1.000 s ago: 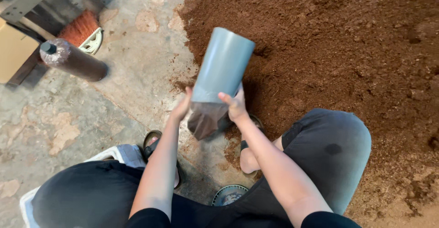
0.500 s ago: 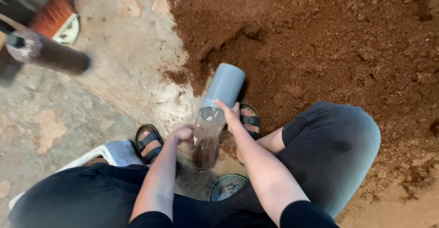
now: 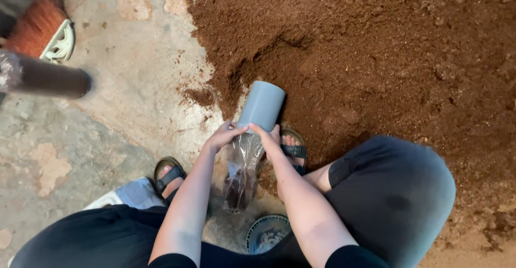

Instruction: The person sits on the floor and uses a cylindrical tool to scoop soil from a large pile. They repeatedly fill a clear plastic planting pouch with soil by inserting the pouch into the cylinder and scooping. The filled pouch is held at the end of the clip.

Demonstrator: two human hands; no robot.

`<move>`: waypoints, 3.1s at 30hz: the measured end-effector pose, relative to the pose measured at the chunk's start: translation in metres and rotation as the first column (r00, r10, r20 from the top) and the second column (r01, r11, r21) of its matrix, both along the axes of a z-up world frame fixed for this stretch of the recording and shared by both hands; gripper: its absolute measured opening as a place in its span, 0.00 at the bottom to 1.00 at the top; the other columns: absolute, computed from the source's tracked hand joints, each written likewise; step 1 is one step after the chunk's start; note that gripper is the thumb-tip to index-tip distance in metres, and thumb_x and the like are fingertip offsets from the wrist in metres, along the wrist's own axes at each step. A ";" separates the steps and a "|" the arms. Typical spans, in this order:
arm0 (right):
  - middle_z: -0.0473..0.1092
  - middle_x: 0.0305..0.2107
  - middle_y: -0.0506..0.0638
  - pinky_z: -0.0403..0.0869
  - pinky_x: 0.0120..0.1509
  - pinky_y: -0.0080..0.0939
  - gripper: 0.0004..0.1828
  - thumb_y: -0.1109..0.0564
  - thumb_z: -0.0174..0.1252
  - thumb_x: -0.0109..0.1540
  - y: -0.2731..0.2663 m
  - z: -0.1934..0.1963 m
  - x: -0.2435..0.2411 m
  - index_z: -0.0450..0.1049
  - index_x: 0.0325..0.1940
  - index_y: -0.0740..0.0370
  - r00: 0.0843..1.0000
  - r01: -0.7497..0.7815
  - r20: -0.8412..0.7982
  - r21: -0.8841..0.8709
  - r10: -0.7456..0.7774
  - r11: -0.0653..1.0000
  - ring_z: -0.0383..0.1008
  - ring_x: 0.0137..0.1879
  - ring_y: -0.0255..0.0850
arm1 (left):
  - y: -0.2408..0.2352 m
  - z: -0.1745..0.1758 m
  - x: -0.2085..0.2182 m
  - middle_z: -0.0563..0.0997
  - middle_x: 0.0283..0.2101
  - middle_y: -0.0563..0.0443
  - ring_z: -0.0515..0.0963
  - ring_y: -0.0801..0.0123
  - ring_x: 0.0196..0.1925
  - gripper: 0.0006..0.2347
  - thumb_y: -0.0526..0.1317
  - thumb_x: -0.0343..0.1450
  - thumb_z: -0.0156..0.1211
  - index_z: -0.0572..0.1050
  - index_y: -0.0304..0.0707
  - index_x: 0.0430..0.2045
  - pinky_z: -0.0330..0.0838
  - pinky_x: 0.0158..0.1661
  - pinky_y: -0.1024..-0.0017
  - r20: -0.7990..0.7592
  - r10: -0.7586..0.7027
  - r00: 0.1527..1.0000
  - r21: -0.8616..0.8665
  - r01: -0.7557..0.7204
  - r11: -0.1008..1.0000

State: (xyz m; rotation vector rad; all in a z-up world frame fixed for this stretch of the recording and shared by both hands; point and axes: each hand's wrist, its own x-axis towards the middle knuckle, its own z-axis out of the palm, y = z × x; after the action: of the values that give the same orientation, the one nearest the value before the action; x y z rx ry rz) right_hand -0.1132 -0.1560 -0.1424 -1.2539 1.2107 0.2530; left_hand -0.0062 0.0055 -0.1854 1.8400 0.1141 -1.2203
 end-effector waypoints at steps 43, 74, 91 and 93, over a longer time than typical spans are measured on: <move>0.60 0.70 0.76 0.58 0.81 0.65 0.59 0.41 0.77 0.54 -0.066 0.083 0.077 0.55 0.81 0.65 0.948 0.311 0.076 -0.005 -0.310 0.950 0.58 0.80 0.67 | -0.113 0.015 0.052 0.87 0.42 0.38 0.85 0.55 0.52 0.31 0.66 0.63 0.76 0.83 0.35 0.44 0.77 0.52 0.59 0.080 0.043 0.996 0.087 -0.050 0.995; 0.64 0.71 0.47 0.49 0.85 0.48 0.79 0.73 0.86 0.31 -0.085 0.002 0.037 0.52 0.80 0.49 0.672 0.045 0.740 -0.019 -0.016 0.999 0.57 0.76 0.37 | -0.075 0.041 0.063 0.71 0.67 0.42 0.64 0.56 0.71 0.57 0.41 0.42 0.96 0.59 0.45 0.68 0.52 0.73 0.49 0.256 0.089 0.963 -0.678 0.113 0.726; 0.75 0.60 0.55 0.63 0.80 0.59 0.63 0.74 0.87 0.32 -0.061 0.131 0.039 0.70 0.69 0.64 0.447 -0.208 0.828 -0.272 0.339 0.939 0.71 0.71 0.47 | -0.019 0.216 0.022 0.72 0.70 0.42 0.65 0.56 0.76 0.62 0.40 0.39 0.95 0.60 0.44 0.73 0.50 0.76 0.52 0.508 0.358 0.783 -0.722 0.161 0.672; 0.72 0.64 0.63 0.61 0.81 0.64 0.66 0.69 0.89 0.31 -0.058 0.101 0.035 0.67 0.71 0.67 0.514 -0.193 0.770 -0.324 0.377 0.926 0.68 0.74 0.56 | -0.020 0.206 0.019 0.66 0.75 0.39 0.59 0.52 0.80 0.61 0.34 0.44 0.93 0.58 0.40 0.77 0.49 0.77 0.51 0.528 0.310 0.791 -0.687 0.183 0.703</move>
State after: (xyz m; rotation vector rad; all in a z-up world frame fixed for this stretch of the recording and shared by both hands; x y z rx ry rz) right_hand -0.0777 -0.2139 -0.0416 -1.4931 0.1831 -0.2357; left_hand 0.0125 -0.0141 0.0205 1.3954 -0.5918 -0.4201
